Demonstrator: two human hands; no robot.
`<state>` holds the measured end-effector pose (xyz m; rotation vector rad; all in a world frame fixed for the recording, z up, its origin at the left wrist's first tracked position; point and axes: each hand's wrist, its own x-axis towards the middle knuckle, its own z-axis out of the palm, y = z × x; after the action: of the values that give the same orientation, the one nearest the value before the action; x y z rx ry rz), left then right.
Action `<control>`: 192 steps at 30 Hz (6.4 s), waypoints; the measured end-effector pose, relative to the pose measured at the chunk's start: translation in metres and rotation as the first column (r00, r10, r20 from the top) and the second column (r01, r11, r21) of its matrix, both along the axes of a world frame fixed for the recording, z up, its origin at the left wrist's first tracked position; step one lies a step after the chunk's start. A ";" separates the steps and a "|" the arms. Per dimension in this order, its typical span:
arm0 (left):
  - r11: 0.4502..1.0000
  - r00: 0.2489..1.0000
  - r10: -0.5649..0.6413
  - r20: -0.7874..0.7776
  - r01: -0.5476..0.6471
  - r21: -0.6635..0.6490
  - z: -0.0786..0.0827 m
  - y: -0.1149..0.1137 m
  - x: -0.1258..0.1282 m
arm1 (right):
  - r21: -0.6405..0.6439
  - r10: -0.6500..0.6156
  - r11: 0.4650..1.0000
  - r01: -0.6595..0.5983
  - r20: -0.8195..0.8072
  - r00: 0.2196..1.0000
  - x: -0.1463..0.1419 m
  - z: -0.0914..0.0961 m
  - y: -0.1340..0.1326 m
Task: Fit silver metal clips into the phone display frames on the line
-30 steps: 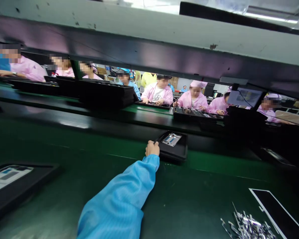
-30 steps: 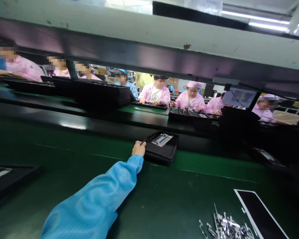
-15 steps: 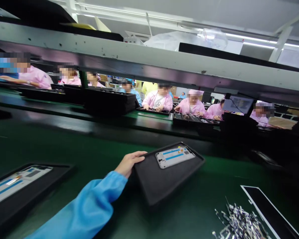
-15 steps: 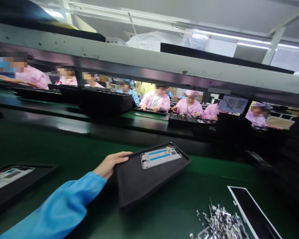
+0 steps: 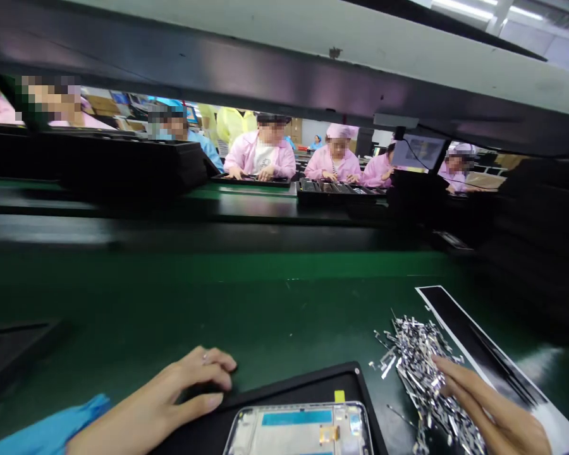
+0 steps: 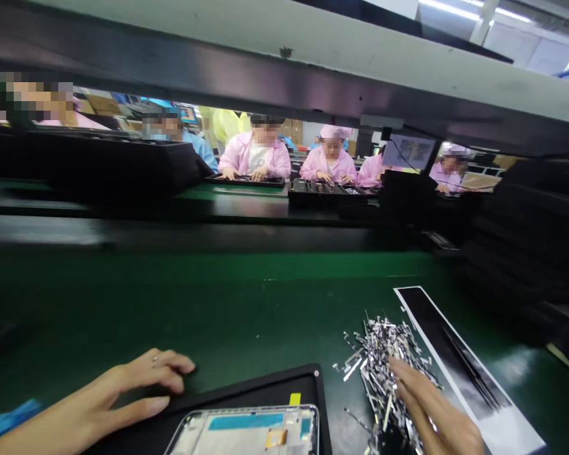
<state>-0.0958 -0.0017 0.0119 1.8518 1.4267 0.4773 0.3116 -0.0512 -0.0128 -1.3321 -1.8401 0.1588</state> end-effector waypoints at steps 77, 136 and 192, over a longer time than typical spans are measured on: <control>0.609 0.867 -0.464 -0.182 0.461 0.645 0.012 0.007 0.227 | -0.317 -0.128 0.948 0.016 -0.335 0.934 -0.044 0.023 0.000; 0.879 0.833 0.038 0.553 0.235 -0.414 0.045 0.001 0.188 | -0.052 -0.450 0.875 0.482 0.283 0.847 0.053 -0.004 -0.071; 0.888 0.937 -0.303 -0.172 0.343 0.306 0.004 -0.004 0.137 | 0.080 0.163 0.965 -0.251 0.568 0.807 -0.115 0.008 -0.022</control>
<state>0.0414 -0.0057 0.0157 2.3752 1.1244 0.4647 0.1971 -0.0734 -0.0045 -1.1357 -2.4383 -0.2891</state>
